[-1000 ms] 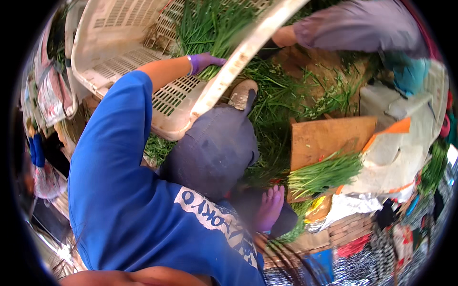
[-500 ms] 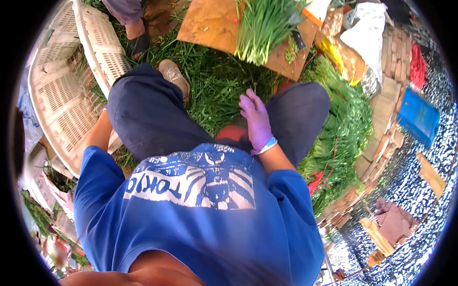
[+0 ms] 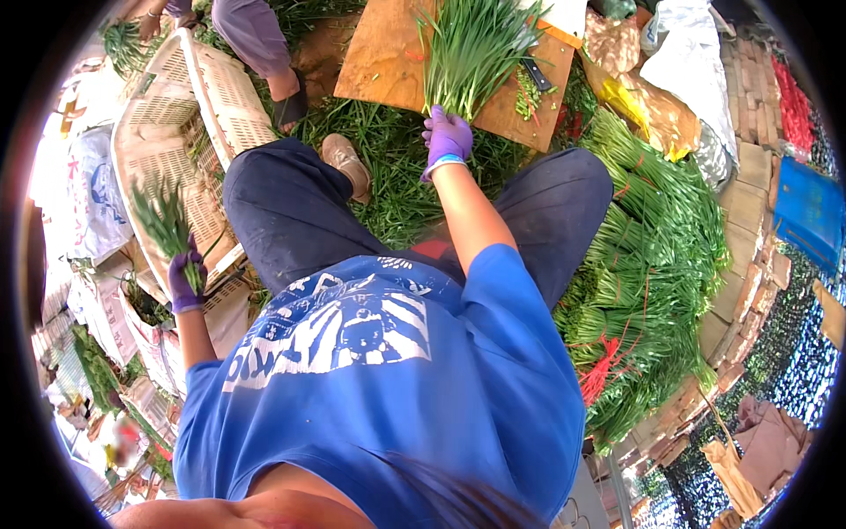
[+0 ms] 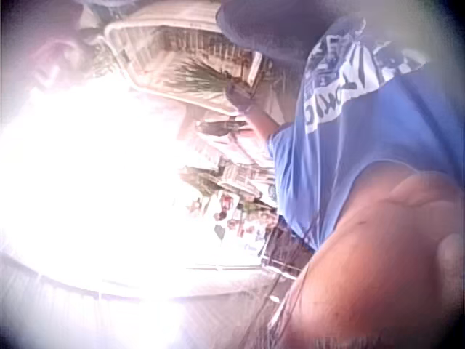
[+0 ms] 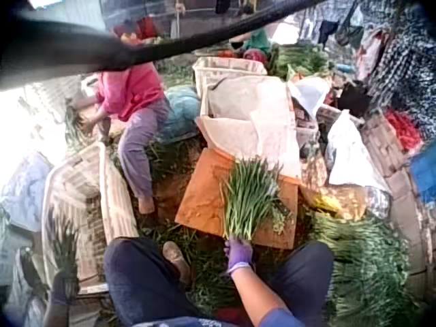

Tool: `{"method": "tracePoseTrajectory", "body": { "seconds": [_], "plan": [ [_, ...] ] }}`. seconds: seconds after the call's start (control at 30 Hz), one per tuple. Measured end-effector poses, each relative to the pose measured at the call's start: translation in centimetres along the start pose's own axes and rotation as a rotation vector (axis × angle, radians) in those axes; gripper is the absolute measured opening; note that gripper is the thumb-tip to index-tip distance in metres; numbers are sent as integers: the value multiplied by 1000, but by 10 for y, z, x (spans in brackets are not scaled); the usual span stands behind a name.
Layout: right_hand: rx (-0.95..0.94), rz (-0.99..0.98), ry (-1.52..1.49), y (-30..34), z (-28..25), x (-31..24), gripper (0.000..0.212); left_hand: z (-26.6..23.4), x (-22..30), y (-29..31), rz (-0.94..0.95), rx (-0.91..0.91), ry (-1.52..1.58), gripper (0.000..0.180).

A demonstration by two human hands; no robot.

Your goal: The person sorts bundles of green onions by hand, trimming them with a knife, and placing the sorted bunches into plastic crates while sitting on a floor covered in loose green leaves.

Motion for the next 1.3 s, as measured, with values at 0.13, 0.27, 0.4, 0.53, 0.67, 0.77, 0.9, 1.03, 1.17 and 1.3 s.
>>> {"method": "tracePoseTrajectory", "body": {
  "seconds": [0.13,0.27,0.4,0.53,0.67,0.77,0.9,1.03,1.17,1.3],
  "plan": [
    [-121,64,-453,-36,8,32,14,62,20,84,60,153,177,35],
    [-146,359,-586,-22,9,39,14,69,14,116,127,249,222,27],
    [-282,662,-878,-23,13,49,22,79,11,131,181,223,209,32],
    [-95,706,-882,-15,8,56,21,105,8,146,189,203,191,32],
    [-119,771,-859,-17,3,81,20,112,11,157,226,207,154,25],
    [-119,577,-739,-20,0,75,19,122,12,161,236,153,132,31],
    [-378,429,-632,-11,15,42,13,77,19,165,252,8,-139,56],
    [-367,406,-562,-24,16,55,18,112,23,172,360,223,-271,18],
    [-297,321,-452,-16,17,47,22,107,18,179,304,136,46,17],
    [-240,207,-463,-18,16,38,20,112,13,184,260,113,279,13]
  ]
}}
Point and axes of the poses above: each hand's wrist, its own y-axis away from the middle knuckle, its own z-axis out of the palm, x = y × z, the point moved 6 cm from there along -y, towards the middle knuckle, and after that the axes turned 5 degrees about -z, right-handed, at the moved point
